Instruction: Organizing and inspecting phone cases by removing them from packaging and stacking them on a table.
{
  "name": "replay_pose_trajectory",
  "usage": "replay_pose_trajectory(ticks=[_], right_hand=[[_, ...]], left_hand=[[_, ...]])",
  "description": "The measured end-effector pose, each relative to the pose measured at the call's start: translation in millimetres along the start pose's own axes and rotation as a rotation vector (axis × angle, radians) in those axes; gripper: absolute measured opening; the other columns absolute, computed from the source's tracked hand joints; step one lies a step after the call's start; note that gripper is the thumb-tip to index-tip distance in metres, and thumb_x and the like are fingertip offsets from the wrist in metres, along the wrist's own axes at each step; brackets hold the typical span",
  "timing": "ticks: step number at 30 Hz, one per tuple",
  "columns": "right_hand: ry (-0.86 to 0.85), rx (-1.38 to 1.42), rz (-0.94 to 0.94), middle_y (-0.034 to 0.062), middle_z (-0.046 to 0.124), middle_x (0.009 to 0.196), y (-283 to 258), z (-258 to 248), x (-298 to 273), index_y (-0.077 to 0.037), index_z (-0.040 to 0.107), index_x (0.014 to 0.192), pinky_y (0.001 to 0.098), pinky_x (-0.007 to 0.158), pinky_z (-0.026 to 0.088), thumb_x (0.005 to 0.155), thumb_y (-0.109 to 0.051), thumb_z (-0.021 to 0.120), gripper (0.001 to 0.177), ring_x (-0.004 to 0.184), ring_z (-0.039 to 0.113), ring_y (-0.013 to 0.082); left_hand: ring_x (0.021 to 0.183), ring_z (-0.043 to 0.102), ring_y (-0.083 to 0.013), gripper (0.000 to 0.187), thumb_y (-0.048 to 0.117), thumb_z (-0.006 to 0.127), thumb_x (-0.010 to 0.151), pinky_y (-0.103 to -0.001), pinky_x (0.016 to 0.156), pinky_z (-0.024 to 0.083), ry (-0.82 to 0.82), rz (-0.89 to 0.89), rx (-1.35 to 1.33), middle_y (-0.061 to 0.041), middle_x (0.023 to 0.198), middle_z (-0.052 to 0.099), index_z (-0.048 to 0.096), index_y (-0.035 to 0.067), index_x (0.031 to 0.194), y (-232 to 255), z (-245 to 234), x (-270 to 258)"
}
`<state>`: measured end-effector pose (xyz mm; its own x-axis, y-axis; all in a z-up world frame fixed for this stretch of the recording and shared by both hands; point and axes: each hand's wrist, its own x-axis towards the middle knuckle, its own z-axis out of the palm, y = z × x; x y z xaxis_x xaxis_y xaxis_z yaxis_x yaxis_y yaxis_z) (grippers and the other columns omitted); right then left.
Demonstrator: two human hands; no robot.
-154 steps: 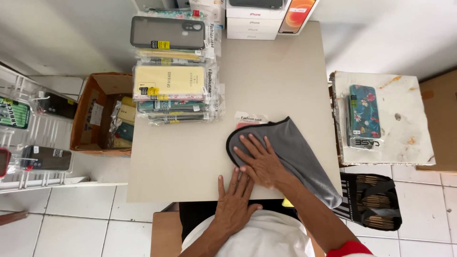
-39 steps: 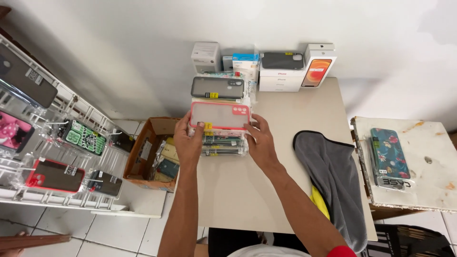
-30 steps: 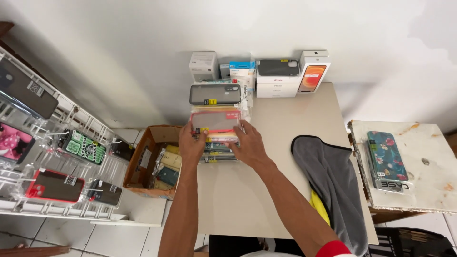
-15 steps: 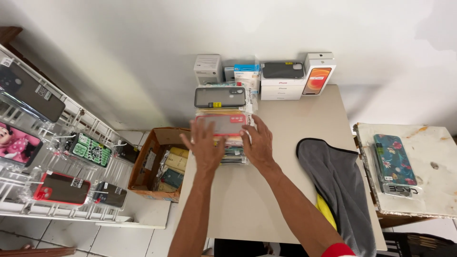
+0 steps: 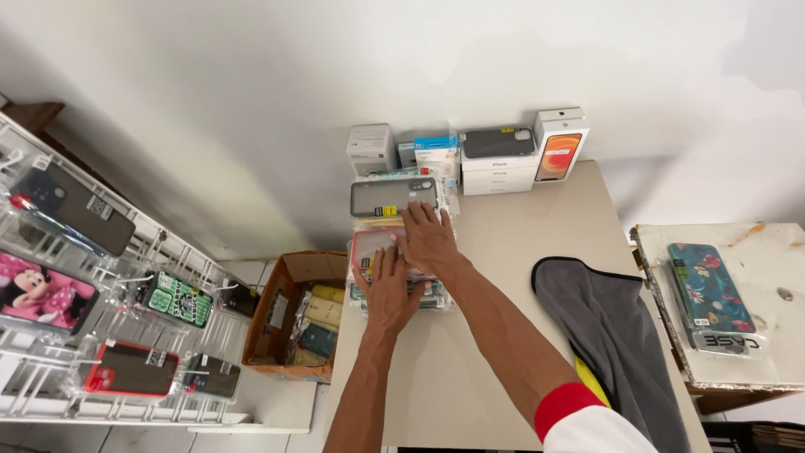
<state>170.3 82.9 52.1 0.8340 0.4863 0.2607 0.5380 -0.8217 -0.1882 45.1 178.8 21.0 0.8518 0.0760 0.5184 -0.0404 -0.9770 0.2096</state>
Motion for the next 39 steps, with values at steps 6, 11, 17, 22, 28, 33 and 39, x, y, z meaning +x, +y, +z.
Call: replay_pose_trajectory(ticks=[6, 11, 17, 22, 28, 33, 39], right_hand=[[-0.179, 0.024, 0.051, 0.0024, 0.04, 0.161, 2, -15, 12, -0.02, 0.048, 0.153, 0.0584, 0.119, 0.029, 0.1, -0.065, 0.023, 0.073, 0.15, 0.037, 0.0262], [-0.046, 0.222, 0.013, 0.0085, 0.029, 0.166, 26, -43, -22, -0.019, 0.039, 0.158, 0.0605, 0.121, 0.028, 0.102, -0.065, 0.027, 0.074, 0.153, 0.032, 0.0318], [0.059, 0.371, 0.137, 0.0197, 0.026, 0.167, 80, -46, -110, -0.012, 0.038, 0.159, 0.0586, 0.122, 0.021, 0.107, -0.059, 0.027, 0.071, 0.153, 0.028, 0.0377], [0.195, 0.158, 0.216, 0.0174, 0.036, 0.162, 129, -43, -199, -0.011, 0.046, 0.154, 0.0545, 0.122, 0.023, 0.109, -0.05, 0.042, 0.059, 0.149, 0.037, 0.0348], [0.333, -0.256, 0.348, 0.0165, 0.037, 0.167, 168, 7, -298, -0.022, 0.046, 0.157, 0.0645, 0.124, 0.013, 0.107, -0.058, 0.036, 0.063, 0.158, 0.029, 0.0375], [-0.049, -0.226, 0.467, 0.0052, 0.038, 0.166, 152, 3, -333, -0.025, 0.048, 0.153, 0.0512, 0.117, 0.033, 0.1, -0.057, 0.038, 0.063, 0.153, 0.034, 0.0277], [0.038, -0.178, 0.508, 0.004, 0.05, 0.156, 136, -13, -338, -0.03, 0.062, 0.141, 0.0542, 0.104, 0.045, 0.096, -0.052, 0.05, 0.052, 0.139, 0.048, 0.0325]], left_hand=[[0.143, 0.042, -0.0337, 0.07, 0.058, 0.074, 0.079, -0.075, 0.111, -0.004, 0.023, 0.014, -0.021, -0.01, 0.146, 0.053, 0.059, 0.017, 0.134, 0, 4, 0], [0.143, 0.042, -0.0336, 0.064, 0.053, 0.073, 0.083, -0.077, 0.109, -0.007, 0.035, -0.013, -0.111, -0.008, 0.143, 0.055, 0.059, 0.018, 0.135, 3, -2, 2], [0.139, 0.049, -0.0347, 0.056, 0.046, 0.079, 0.083, -0.059, 0.122, 0.011, 0.11, -0.133, -0.4, -0.011, 0.137, 0.062, 0.066, 0.017, 0.129, 14, -29, 9], [0.144, 0.042, -0.037, 0.051, 0.04, 0.082, 0.087, -0.06, 0.121, 0.009, 0.329, -0.168, -0.58, -0.011, 0.146, 0.057, 0.069, 0.016, 0.129, 37, -42, 11], [0.123, 0.062, -0.0336, 0.043, 0.028, 0.086, 0.081, -0.044, 0.108, 0.046, 0.303, 0.028, -0.733, -0.011, 0.124, 0.067, 0.071, 0.012, 0.119, 108, -13, -44], [0.126, 0.057, -0.0342, 0.037, 0.031, 0.066, 0.099, -0.048, 0.106, 0.045, -0.058, 0.057, -0.823, -0.017, 0.132, 0.063, 0.067, 0.001, 0.122, 171, 17, -87], [0.148, 0.032, -0.0402, 0.046, 0.04, 0.06, 0.101, -0.056, 0.12, 0.019, -0.273, 0.065, -0.526, -0.022, 0.156, 0.043, 0.063, 0.007, 0.133, 182, 37, -128]])
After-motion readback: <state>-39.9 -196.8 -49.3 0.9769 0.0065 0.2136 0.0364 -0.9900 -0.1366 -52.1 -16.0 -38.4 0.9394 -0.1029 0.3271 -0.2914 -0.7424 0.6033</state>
